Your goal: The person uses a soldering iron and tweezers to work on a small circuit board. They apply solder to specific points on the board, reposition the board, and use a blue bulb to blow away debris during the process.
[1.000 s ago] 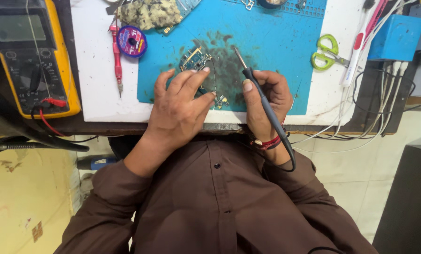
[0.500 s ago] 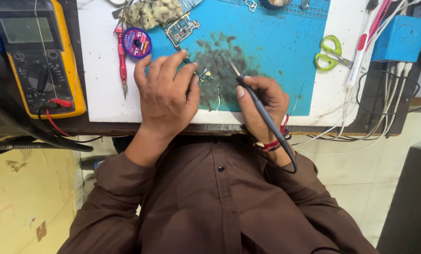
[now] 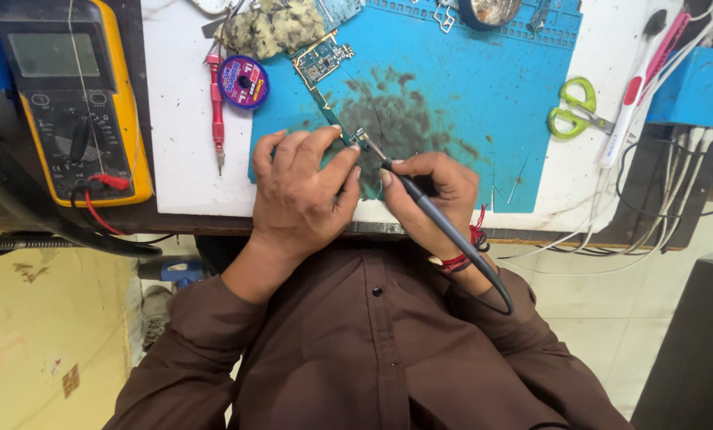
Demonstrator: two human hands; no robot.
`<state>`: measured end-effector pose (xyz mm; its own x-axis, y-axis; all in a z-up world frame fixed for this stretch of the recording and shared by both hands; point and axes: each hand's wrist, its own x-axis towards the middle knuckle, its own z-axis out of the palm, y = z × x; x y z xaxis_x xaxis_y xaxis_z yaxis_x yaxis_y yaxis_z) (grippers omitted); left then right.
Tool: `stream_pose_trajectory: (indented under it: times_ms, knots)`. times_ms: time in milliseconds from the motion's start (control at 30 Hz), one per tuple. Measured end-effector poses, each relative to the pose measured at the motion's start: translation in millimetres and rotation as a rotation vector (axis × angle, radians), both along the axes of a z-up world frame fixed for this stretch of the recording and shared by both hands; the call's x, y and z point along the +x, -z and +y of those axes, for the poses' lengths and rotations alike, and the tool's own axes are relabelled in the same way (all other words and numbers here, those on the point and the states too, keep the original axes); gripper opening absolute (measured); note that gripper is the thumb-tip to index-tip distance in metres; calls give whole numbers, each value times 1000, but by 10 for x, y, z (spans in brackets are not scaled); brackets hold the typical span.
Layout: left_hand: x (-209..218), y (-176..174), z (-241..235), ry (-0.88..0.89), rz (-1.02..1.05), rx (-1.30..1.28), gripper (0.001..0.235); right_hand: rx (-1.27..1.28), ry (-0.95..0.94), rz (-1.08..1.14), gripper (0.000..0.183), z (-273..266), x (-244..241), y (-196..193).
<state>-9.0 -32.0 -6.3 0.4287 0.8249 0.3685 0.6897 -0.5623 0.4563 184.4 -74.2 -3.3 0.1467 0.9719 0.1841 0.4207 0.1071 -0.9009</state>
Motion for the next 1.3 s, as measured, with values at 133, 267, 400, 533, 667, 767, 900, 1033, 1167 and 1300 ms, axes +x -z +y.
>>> stream_pose_trajectory:
  times_ms: [133, 267, 400, 533, 667, 767, 900, 1033, 1167, 1300]
  knots:
    - [-1, -5, 5, 0, 9, -7, 23, 39, -37, -71, 14, 56, 12, -19]
    - [-1, 3, 8, -8, 19, 1, 22, 39, -50, -79, 14, 69, 17, -26]
    - [-10, 20, 7, -4, 19, -10, 23, 24, -39, -95, 14, 57, 21, -30]
    - [-4, 30, 3, -10, 19, -1, 22, 34, -60, -95, 14, 54, 25, -36]
    - [-2, 35, 3, -9, 21, 0, 21, 15, -55, -99, 14, 60, 23, -45]
    - [-8, 31, 4, -6, 26, 6, 22, 13, -62, -69, 14, 74, 25, -51]
    - [-5, 38, -8, -10, 24, -1, 21, 23, -63, -107, 14, 62, 28, -56]
    - [-2, 34, 8, -11, 23, 3, 21, 10, -47, -75, 13, 68, 11, -60]
    - [-10, 29, -2, -6, 22, 0, 22, 3, -36, -88, 13, 60, 9, -60]
    - [-4, 34, -6, -11, 24, -1, 22, -7, -22, -89, 14, 50, 12, -52]
